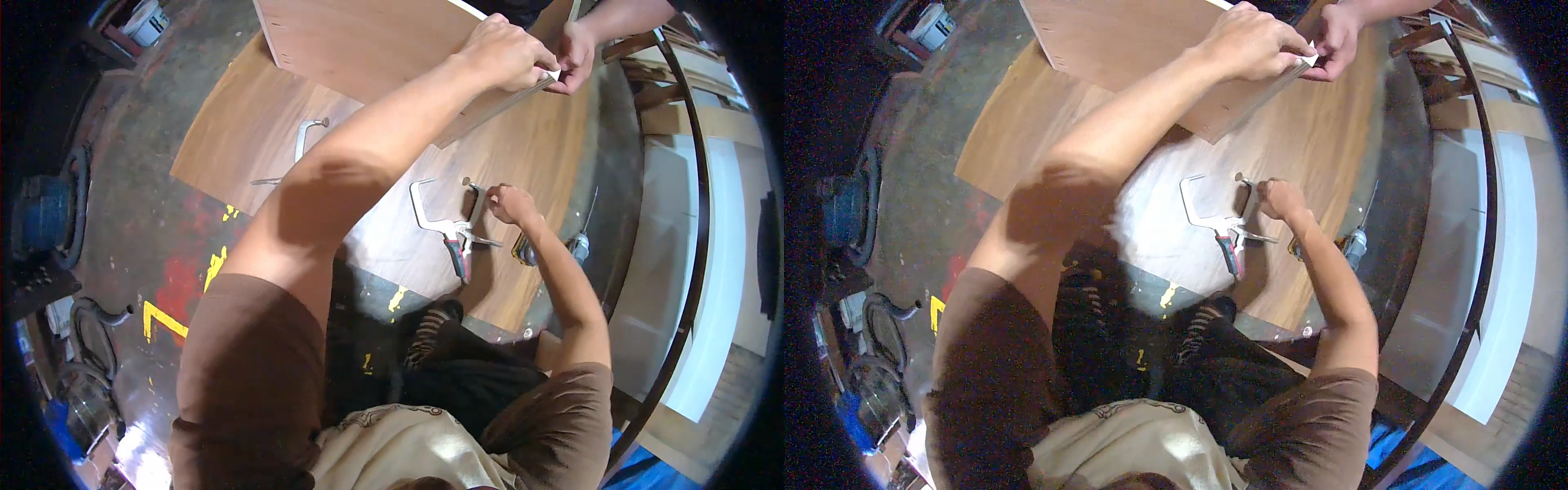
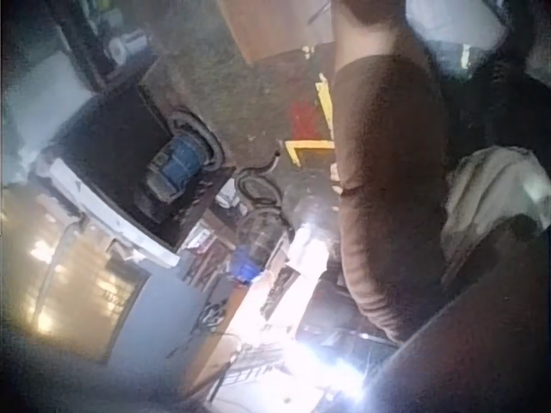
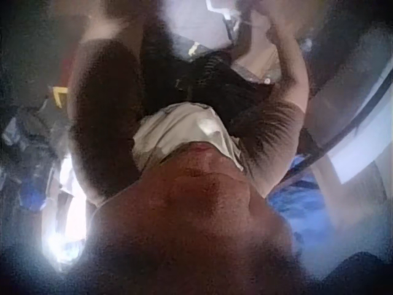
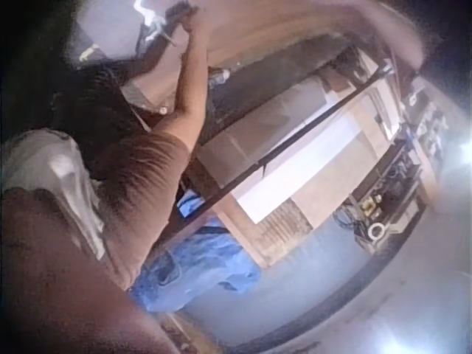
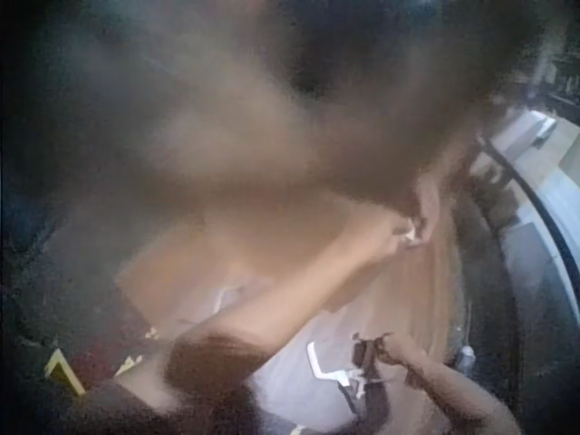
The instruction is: Assembling wooden panels into a cabinet or box structure using clamps and a drill.
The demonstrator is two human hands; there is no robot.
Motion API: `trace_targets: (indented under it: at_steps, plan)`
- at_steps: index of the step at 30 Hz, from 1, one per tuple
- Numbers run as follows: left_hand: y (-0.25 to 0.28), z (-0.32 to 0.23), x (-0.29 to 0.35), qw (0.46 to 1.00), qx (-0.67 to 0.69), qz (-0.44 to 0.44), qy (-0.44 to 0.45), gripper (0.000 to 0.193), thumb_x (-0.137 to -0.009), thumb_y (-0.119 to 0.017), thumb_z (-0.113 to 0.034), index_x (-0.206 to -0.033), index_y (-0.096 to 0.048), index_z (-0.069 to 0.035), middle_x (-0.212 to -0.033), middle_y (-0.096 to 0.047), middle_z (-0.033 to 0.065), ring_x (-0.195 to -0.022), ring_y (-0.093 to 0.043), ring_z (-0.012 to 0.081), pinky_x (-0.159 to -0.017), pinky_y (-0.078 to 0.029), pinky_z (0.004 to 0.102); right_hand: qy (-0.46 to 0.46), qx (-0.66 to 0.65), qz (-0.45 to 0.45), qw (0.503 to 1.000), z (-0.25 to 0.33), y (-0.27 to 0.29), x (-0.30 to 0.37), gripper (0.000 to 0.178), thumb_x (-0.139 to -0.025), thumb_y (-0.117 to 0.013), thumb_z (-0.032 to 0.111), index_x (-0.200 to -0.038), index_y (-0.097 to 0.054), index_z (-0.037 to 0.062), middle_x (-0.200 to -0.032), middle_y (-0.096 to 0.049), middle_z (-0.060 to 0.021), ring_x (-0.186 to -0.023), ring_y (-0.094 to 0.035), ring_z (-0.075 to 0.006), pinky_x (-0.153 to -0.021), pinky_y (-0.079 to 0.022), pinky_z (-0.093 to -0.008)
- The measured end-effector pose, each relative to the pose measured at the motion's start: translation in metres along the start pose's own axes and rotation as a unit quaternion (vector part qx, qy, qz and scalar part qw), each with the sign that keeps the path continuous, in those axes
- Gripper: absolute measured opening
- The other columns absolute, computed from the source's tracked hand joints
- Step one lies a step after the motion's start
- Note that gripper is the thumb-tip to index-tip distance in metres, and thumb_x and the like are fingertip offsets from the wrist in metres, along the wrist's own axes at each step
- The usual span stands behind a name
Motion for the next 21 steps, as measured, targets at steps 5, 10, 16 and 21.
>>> trace_targets:
  at_steps: [5,10,16,21]
  plan:
    - [0.002,-0.001,0.005,0.999,0.036,-0.016,0.009,0.024,-0.09,-0.066,-0.04,-0.108,-0.081,-0.034,-0.087,-0.078,0.0008,-0.091,-0.073,0.022,-0.089,-0.045,0.0418,0.014,0.045,0.267,0.963,0.038,-0.039,0.042,0.063,-0.084,-0.065,0.061,-0.104,-0.076,0.0018,-0.102,-0.075,-0.0211,-0.098,-0.074,-0.0338,-0.089,-0.057,-0.0465]
    - [0.009,-0.004,0.004,0.998,0.063,-0.03,-0.006,0.026,-0.089,-0.068,-0.04,-0.11,-0.081,-0.032,-0.09,-0.079,0.0013,-0.089,-0.073,0.022,-0.09,-0.047,0.0423,-0.096,0.009,-0.005,0.995,0.025,-0.135,0.107,0.137,-0.049,-0.077,0.088,-0.148,-0.042,-0.0011,-0.144,-0.049,-0.0249,-0.139,-0.044,-0.0413,-0.112,-0.037,-0.0542]
    - [-0.016,-0.006,-0.002,0.978,0.208,0.01,-0.009,0.03,-0.093,-0.065,-0.039,-0.116,-0.078,-0.025,-0.107,-0.075,0.009,-0.102,-0.07,0.0276,-0.093,-0.052,0.0442,-0.125,-0.105,-0.048,0.985,0.022,-0.151,0.1,0.131,-0.043,-0.089,0.07,-0.147,-0.044,0.0038,-0.138,-0.052,-0.0212,-0.134,-0.048,-0.0395,-0.112,-0.035,-0.054]
    - [-0.025,-0.01,0.002,0.978,0.176,0.086,0.065,0.044,-0.105,-0.055,-0.043,-0.129,-0.071,-0.011,-0.134,-0.068,0.0142,-0.126,-0.062,0.0297,-0.107,-0.045,0.0426,-0.17,-0.138,0.066,0.974,0.025,-0.134,0.095,0.117,-0.052,-0.091,0.059,-0.146,-0.047,0.0045,-0.141,-0.056,-0.0232,-0.135,-0.05,-0.0409,-0.112,-0.04,-0.051]
Point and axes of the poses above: each hand's wrist, its own x-axis away from the middle knuckle, its own y-axis out of the back of the hand, z = x × y, the point moved 9 cm from there along -x, towards the middle knuckle
